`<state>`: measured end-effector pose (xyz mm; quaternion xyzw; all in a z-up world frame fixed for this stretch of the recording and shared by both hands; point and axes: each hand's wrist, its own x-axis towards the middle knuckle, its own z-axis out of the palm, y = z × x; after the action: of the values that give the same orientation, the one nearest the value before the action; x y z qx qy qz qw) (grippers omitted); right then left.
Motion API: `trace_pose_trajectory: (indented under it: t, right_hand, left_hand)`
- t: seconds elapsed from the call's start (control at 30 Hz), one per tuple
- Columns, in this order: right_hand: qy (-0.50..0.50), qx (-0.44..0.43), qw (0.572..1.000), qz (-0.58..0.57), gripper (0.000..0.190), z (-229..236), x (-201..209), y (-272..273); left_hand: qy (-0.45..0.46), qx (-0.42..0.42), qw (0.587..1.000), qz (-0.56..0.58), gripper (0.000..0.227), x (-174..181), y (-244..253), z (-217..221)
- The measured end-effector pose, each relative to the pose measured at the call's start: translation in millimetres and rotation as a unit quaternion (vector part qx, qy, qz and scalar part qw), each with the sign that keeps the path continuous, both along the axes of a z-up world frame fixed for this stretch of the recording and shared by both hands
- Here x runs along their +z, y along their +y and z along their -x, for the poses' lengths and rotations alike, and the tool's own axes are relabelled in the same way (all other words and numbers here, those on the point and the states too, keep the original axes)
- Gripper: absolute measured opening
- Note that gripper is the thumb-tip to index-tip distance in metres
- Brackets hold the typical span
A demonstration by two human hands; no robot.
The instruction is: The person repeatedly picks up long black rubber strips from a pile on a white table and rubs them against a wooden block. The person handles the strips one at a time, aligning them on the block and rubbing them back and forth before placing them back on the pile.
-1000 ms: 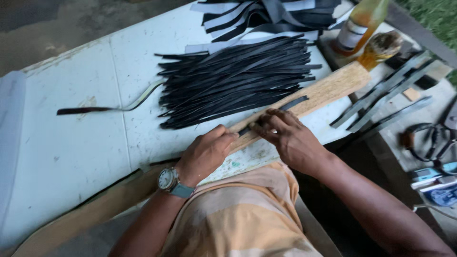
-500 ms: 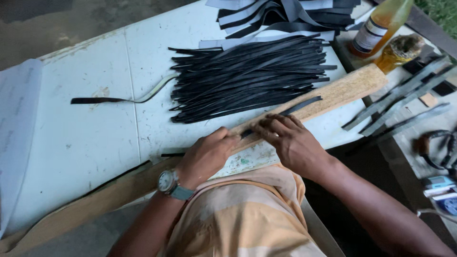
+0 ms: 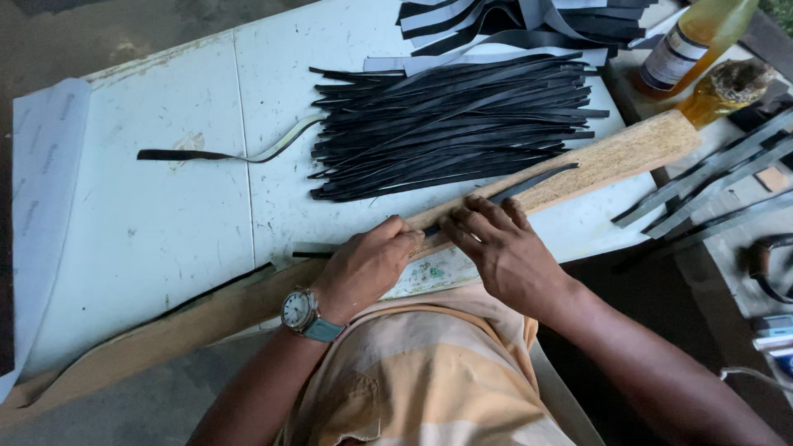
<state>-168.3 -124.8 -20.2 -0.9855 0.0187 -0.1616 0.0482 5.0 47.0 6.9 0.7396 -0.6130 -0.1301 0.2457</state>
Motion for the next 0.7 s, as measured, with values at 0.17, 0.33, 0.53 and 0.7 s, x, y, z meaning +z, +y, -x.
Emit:
trace_pose_trajectory:
  t: [0.17,0.33,0.53,0.7]
  right_hand:
    - [0.005,0.017,1.000,0.002,0.054,-1.0,-5.0,9.6]
    - [0.028,0.020,0.997,-0.063,0.060,-7.9,-2.9,13.8]
    - [0.029,0.026,0.999,-0.019,0.060,-10.5,-3.6,18.0]
    - [0.023,0.032,0.999,0.009,0.059,-9.3,-3.5,19.4]
  left_hand:
    - [-0.010,-0.004,1.000,0.004,0.031,5.4,14.6,0.0]
    - [0.011,-0.008,1.000,0.022,0.029,3.4,34.8,-10.5]
    - [0.020,-0.004,0.999,0.032,0.028,-3.9,38.5,-11.8]
    - [0.024,0.004,0.999,0.033,0.027,-1.7,39.7,-11.3]
